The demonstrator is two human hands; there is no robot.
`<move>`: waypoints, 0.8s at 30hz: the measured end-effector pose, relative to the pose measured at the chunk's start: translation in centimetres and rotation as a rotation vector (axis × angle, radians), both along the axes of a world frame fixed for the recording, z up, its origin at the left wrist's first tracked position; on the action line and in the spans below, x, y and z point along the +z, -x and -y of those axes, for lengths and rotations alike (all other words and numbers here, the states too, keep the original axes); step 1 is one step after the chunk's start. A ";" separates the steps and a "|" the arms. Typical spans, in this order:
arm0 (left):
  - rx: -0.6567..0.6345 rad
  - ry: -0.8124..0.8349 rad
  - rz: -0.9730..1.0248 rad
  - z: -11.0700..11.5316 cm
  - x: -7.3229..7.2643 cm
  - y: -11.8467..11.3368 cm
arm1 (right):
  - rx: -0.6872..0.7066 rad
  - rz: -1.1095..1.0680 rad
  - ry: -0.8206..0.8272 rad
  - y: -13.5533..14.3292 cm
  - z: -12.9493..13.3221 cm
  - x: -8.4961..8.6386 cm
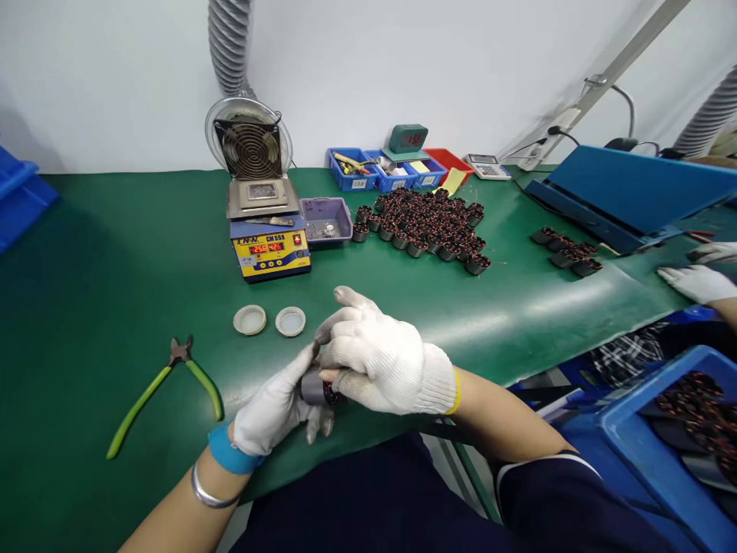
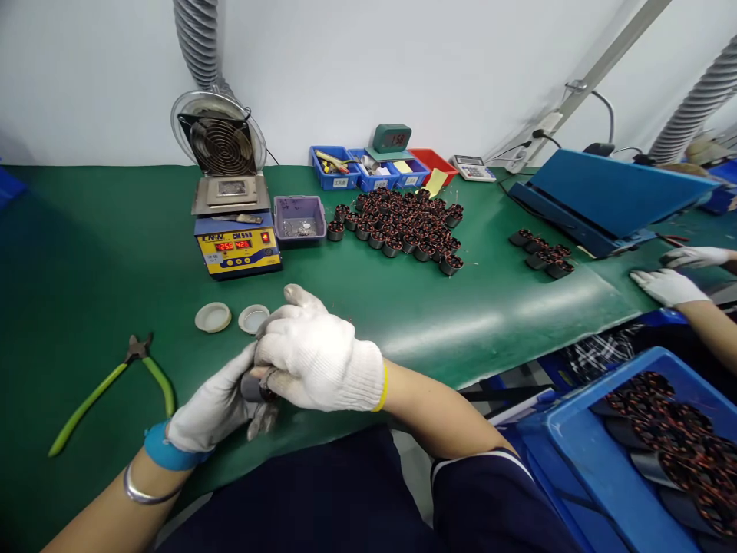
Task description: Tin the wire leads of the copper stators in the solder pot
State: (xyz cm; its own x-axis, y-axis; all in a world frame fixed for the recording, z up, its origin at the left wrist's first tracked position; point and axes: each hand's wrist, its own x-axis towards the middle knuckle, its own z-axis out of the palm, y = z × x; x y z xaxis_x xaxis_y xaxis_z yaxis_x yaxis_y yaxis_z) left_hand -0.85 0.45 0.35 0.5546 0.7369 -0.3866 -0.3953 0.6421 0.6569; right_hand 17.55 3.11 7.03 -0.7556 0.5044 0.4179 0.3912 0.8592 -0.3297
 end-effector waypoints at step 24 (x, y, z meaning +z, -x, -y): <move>0.325 -0.869 -0.480 1.3 -3.9 -0.4 | -0.350 -0.472 0.215 2.2 1.7 -8.3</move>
State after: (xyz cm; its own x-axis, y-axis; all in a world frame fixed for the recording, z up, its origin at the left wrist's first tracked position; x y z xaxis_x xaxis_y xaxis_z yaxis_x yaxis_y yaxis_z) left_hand -0.40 -0.86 -3.60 0.2079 0.9529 0.2206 -0.0395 -0.2172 0.9753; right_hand 15.31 1.43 -1.30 -0.2885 0.7985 0.5283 0.4077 0.6017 -0.6869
